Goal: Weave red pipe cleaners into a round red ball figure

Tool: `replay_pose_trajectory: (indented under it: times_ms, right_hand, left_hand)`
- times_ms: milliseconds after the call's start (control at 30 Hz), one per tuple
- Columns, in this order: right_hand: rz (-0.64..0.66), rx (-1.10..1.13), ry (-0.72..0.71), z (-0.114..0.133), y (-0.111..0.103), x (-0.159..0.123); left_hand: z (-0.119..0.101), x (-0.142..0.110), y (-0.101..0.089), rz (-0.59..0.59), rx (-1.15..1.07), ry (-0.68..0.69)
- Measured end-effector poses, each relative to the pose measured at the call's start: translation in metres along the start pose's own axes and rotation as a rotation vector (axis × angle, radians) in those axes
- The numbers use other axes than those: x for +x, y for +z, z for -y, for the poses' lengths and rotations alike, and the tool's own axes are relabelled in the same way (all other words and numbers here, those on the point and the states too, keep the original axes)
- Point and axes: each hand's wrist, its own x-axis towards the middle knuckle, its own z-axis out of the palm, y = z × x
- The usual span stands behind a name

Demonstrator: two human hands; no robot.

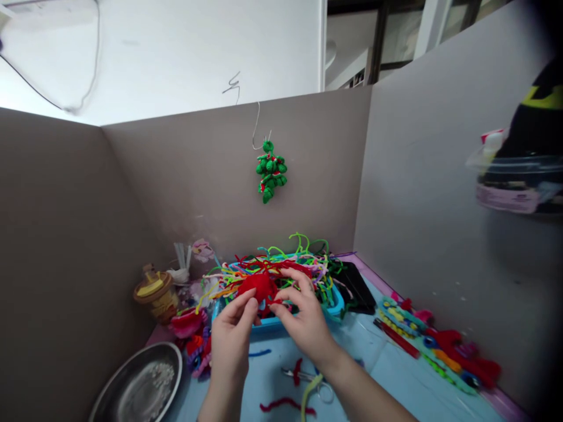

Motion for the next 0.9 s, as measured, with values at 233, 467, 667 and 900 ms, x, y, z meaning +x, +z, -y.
replay_pose_trajectory:
  times_ms: [233, 467, 667, 900]
  right_hand:
    - [-0.024, 0.204, 0.067, -0.004, -0.005, 0.002]
    - [-0.026, 0.518, 0.326, -0.022, 0.000, 0.007]
    - [0.079, 0.641, 0.404, -0.016, 0.002, 0.006]
    - [0.016, 0.905, 0.542, -0.023, 0.006, 0.008]
  left_hand:
    - [0.001, 0.000, -0.001, 0.000, 0.091, 0.052]
    - [-0.001, -0.007, 0.003, 0.054, 0.113, 0.042]
    - [-0.004, -0.008, 0.005, 0.086, 0.073, 0.051]
    - [-0.011, -0.011, 0.009, 0.220, -0.059, -0.003]
